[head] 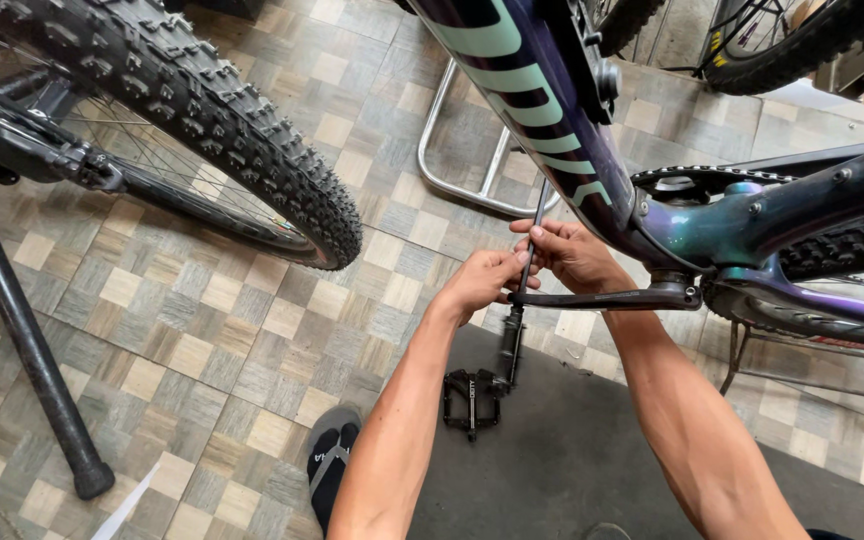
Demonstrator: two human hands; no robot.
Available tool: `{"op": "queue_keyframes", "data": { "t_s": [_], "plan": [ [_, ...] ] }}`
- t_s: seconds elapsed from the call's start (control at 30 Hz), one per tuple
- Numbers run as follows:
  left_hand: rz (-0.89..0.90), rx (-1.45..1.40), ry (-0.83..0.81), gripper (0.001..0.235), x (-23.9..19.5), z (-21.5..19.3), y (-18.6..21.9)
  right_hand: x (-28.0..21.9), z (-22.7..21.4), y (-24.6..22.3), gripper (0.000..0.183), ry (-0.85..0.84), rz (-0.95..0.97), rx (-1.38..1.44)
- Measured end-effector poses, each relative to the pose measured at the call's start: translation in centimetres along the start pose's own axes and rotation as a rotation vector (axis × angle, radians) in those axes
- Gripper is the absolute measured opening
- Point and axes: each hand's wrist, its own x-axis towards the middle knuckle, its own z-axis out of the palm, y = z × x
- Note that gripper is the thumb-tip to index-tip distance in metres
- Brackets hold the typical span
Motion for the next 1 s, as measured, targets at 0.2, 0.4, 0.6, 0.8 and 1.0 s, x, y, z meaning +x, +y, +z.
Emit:
{"op": "queue_keyframes", "data": {
  "t_s": [0.2, 0.4, 0.6, 0.8, 1.0],
  "plan": [
    [0.036, -0.020, -0.101, 0.024, 0.3, -0.4, -1.8, 0.1, 0.5, -0.5, 0.031, 0.039, -0.009, -0.038],
    [0.073, -0.026, 0.029, 0.022, 0.5, 0.2, -2.1, 1.3, -0.4, 0.0, 0.028, 0.201, 0.065, -0.115],
    [0.108, 0.075, 0.152, 0.036, -0.1, 1.2, -1.2, 1.8, -1.2, 0.4, 0.019, 0.173, 0.023, 0.081],
    [-0.034, -0.119, -0.027, 0.056, -2.9, -0.5, -1.5, 1.3, -0.1, -0.3, 0.019, 0.053, -0.032, 0.133],
    [-0.056, -0.162, -0.033, 0.068, -6.9, -0.2, -2.4, 0.8, 0.7, -0.9, 0.026, 0.098, 0.020, 0.122]
  ]
}}
